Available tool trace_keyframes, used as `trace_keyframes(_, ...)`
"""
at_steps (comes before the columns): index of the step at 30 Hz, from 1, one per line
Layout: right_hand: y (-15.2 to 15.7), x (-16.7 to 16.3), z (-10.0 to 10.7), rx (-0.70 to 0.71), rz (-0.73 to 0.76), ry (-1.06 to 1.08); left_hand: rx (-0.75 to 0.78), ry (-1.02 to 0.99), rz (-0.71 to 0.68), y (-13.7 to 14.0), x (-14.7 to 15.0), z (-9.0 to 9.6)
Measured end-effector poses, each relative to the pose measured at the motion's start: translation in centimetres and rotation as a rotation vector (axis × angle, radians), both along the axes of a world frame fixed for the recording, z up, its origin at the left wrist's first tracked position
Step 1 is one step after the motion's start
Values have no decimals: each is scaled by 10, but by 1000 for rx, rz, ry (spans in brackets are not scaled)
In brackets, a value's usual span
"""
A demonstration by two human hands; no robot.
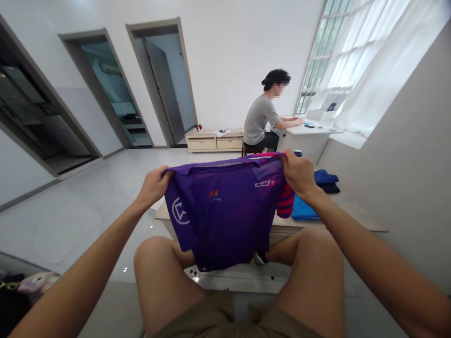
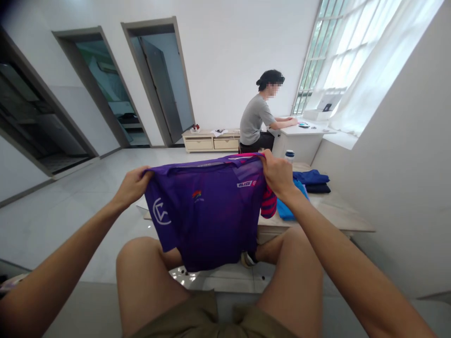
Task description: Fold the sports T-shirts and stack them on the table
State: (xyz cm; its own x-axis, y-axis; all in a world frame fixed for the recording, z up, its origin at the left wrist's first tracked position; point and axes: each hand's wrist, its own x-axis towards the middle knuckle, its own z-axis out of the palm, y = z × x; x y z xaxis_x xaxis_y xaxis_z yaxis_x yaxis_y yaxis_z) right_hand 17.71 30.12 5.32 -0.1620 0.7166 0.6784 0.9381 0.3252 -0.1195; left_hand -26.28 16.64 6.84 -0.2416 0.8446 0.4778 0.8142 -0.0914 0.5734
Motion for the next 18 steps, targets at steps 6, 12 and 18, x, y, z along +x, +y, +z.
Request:
trace_keyframes(6,31,21,-23,-57,-11,-23,-14,-124,50,44,-2,-32)
trace_keyframes(12,56,34,-51,-185,224,323,-401,-148,-241,69,2,-39)
trace_keyframes(18,76,15,-104,-587,524,921,-776,-136,-487,87,7,-80)
